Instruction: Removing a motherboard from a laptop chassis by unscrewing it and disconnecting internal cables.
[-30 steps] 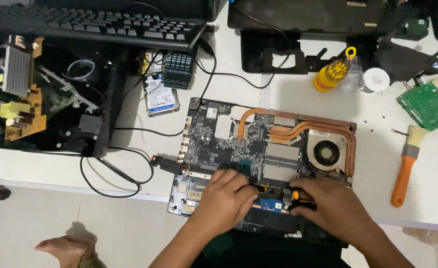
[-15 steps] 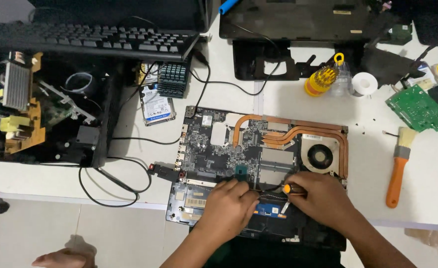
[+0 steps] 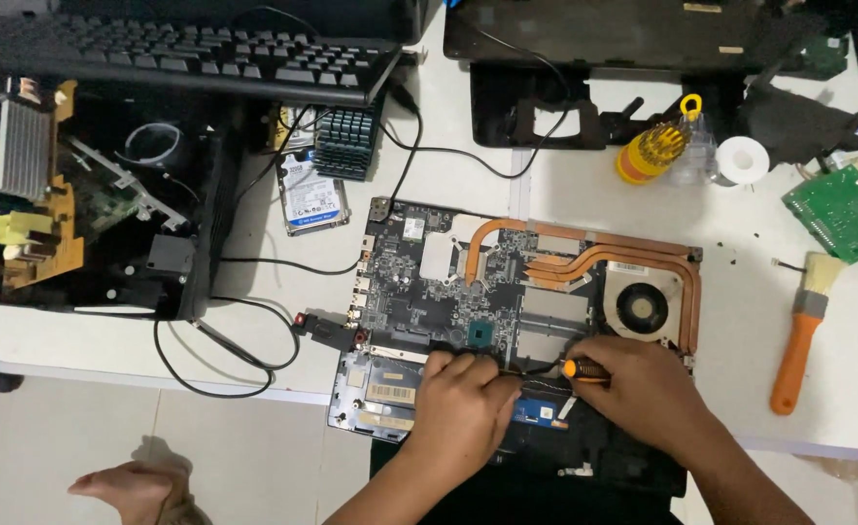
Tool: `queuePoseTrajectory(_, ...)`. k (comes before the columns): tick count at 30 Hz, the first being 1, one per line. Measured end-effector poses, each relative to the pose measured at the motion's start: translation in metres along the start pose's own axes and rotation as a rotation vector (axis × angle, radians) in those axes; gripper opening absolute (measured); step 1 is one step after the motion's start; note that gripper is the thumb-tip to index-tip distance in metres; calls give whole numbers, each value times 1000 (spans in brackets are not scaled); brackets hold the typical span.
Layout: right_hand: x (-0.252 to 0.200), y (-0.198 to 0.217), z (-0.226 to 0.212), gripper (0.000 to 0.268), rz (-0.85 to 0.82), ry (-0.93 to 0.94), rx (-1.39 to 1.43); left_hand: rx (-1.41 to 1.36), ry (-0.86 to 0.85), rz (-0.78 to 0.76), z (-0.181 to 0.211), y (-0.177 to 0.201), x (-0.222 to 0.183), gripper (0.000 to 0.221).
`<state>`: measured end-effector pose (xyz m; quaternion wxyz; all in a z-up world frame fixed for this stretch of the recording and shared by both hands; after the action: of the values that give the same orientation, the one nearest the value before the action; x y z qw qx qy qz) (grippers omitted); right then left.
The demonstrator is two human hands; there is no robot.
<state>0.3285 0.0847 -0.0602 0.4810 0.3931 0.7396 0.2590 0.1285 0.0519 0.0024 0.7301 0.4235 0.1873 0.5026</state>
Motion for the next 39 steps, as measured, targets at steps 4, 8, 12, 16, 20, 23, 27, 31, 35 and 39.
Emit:
queuePoseTrajectory(4, 2, -5, 3, 33, -96, -48, -18, -2, 52, -11, -2, -6, -2, 5)
queuePoseTrajectory(8, 2, -6, 3, 34, -81, -23, -68, 37, 61, 31, 2, -6, 0, 4)
queuePoseTrajectory(12, 0, -6, 4, 36, 5, 42, -33, 100, 47, 102, 8, -6, 1, 6)
queuePoseTrajectory(16, 0, -6, 2, 31, -22, 37, -46, 178, 29, 146, 13, -7, 0, 5)
queuePoseTrajectory(20, -2, -5, -9, 38, 45, 78, -119, 196, 23, 159, 12, -9, 0, 7)
queuePoseTrajectory(23, -2, -15, -11, 47, 69, 129, -210, 183, 20, 167, 11, -9, 0, 7)
queuePoseTrajectory(27, -5, -18, -20, 27, 61, 263, -226, 97, 52, 98, 4, -13, 0, 4)
queuePoseTrajectory(31, -1, -15, -23, 31, 27, 287, -235, 71, 49, 68, 1, -12, -1, 8)
queuePoseTrajectory(35, 2, -16, -24, 33, -25, 293, -238, -29, 51, 23, -1, -9, 2, 4)
queuePoseTrajectory(39, -7, -9, -47, 21, -2, 576, -217, -26, 64, 12, -2, -10, 2, 4)
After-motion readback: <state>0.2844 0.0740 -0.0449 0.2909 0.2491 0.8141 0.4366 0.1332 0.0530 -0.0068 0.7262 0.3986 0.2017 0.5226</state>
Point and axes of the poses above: each hand's wrist, its own x-axis towards the middle knuckle, its own y-axis out of the back of the hand, z = x × y, the point moved 7 cm from there along x, towards the middle knuckle, and after that the axes turned 5 degrees about -z, right-handed, at the moved point
